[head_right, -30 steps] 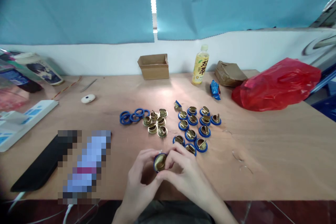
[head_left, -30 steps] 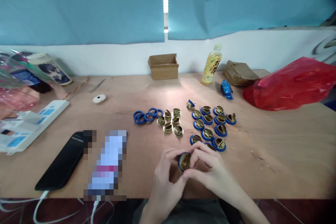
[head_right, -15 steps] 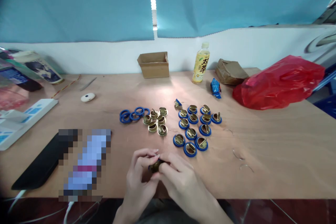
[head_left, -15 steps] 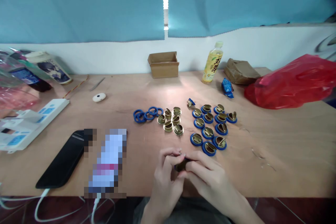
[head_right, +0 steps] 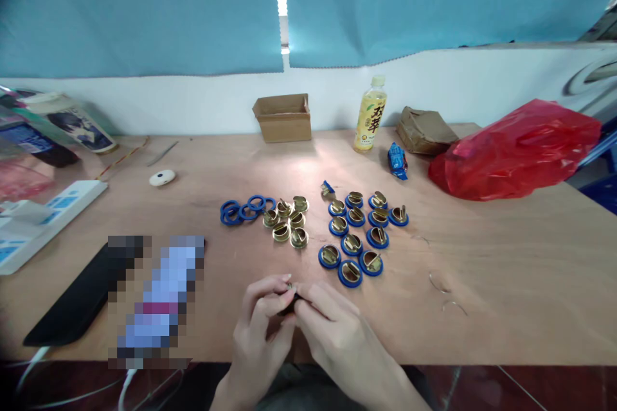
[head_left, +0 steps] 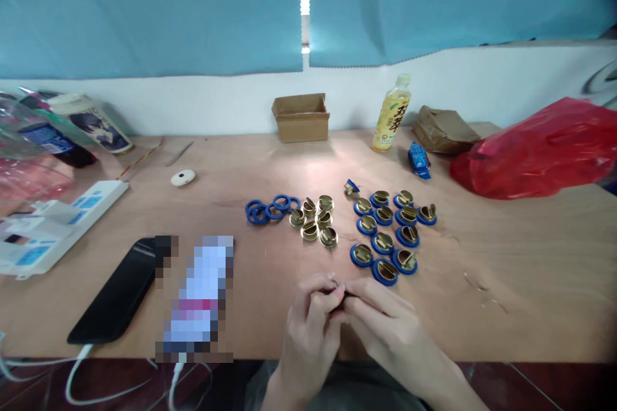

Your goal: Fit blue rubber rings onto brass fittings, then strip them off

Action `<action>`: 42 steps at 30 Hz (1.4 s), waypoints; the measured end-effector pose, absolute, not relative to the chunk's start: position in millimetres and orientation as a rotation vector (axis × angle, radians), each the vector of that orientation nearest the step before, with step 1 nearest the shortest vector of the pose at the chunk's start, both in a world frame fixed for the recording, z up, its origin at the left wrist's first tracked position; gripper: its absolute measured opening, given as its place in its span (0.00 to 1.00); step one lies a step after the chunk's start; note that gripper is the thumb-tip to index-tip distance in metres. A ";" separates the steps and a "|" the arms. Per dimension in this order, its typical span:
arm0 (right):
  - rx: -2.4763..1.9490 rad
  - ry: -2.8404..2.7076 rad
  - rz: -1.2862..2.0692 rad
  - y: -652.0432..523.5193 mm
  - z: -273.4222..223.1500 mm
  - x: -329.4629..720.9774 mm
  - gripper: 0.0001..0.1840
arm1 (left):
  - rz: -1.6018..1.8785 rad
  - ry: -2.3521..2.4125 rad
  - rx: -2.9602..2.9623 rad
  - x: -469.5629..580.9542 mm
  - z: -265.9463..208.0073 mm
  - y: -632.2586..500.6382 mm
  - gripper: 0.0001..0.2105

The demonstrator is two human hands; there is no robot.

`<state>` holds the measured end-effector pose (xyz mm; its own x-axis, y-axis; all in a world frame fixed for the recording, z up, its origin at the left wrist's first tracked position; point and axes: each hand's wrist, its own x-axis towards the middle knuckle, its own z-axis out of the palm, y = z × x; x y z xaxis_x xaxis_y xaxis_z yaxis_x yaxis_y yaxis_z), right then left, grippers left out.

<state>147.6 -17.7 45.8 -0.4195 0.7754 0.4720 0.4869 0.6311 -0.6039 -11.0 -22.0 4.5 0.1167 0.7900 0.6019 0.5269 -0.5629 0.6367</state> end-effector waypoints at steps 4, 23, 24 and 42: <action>-0.996 -2.139 0.500 -18.0 44.2 147.8 0.12 | 1.415 1.299 2.138 -10.2 4.7 -21.9 0.16; -1.033 -2.265 0.489 -16.6 40.9 155.1 0.15 | 1.364 1.294 2.212 -10.7 5.3 -23.1 0.14; -1.043 -2.258 0.480 -16.8 40.9 155.3 0.15 | 1.373 1.294 2.205 -10.6 5.3 -22.9 0.14; -1.221 -1.850 0.771 -7.4 26.6 141.0 0.02 | 1.265 1.358 1.950 -8.9 6.9 -24.0 0.16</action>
